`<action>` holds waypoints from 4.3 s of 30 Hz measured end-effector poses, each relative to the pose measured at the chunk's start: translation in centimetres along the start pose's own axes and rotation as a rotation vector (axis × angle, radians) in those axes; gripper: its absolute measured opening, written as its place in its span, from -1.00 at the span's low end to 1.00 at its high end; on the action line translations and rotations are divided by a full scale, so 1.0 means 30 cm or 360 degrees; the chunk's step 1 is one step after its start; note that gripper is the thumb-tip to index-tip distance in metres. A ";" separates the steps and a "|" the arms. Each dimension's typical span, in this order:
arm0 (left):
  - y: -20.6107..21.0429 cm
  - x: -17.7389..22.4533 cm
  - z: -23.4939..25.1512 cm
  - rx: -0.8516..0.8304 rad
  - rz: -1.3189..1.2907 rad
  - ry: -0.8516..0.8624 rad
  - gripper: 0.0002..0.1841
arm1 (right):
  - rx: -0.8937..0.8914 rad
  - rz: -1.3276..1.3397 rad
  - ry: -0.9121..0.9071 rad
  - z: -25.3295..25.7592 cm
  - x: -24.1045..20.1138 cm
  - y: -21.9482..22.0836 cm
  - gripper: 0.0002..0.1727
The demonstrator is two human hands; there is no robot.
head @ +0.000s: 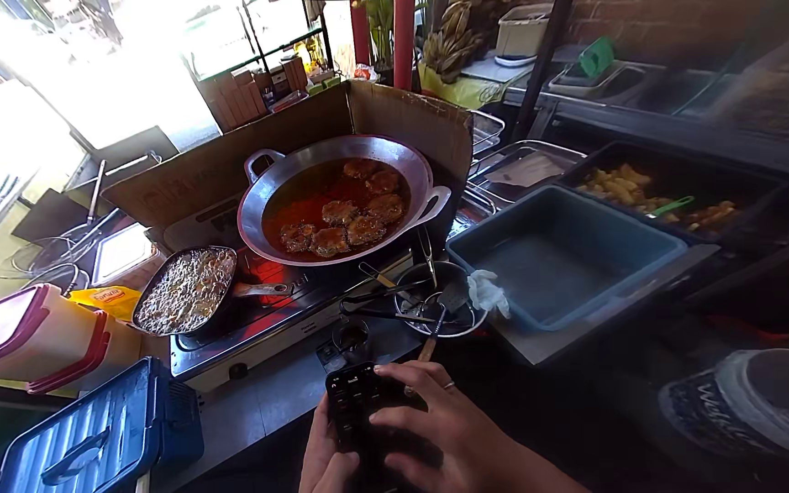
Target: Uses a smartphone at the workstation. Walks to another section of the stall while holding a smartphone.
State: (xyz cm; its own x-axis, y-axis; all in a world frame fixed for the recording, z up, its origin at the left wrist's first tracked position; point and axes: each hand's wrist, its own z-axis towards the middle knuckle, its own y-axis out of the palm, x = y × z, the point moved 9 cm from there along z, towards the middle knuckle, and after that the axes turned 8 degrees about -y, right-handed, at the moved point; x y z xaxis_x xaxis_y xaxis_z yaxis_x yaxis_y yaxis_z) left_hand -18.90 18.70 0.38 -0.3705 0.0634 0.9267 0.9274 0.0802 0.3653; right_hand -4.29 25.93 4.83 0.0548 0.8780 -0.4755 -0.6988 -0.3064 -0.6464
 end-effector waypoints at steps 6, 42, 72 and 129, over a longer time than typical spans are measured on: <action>0.035 -0.005 0.017 -0.0036 -0.0022 -0.0023 -0.11 | -0.0028 -0.0146 0.0092 -0.003 0.025 -0.023 -0.33; 0.078 -0.042 -0.004 -0.0056 0.0013 -0.0031 -0.13 | 0.0112 0.0142 0.0379 -0.019 0.118 -0.048 -0.47; -0.005 -0.017 -0.054 0.0036 0.0027 0.0004 -0.11 | -0.0311 0.0532 0.0611 -0.021 0.035 0.116 0.47; -0.043 -0.008 -0.072 0.0079 0.0017 0.0019 -0.09 | -0.0253 0.0330 0.0396 0.012 -0.014 0.147 0.52</action>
State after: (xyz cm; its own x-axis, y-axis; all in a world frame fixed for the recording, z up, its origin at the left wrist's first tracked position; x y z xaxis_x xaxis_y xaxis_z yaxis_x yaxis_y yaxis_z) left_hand -19.90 16.45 -0.12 -0.3598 0.0525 0.9316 0.9275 0.1290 0.3509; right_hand -7.65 24.35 2.40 0.1091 0.6806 -0.7245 -0.5946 -0.5393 -0.5962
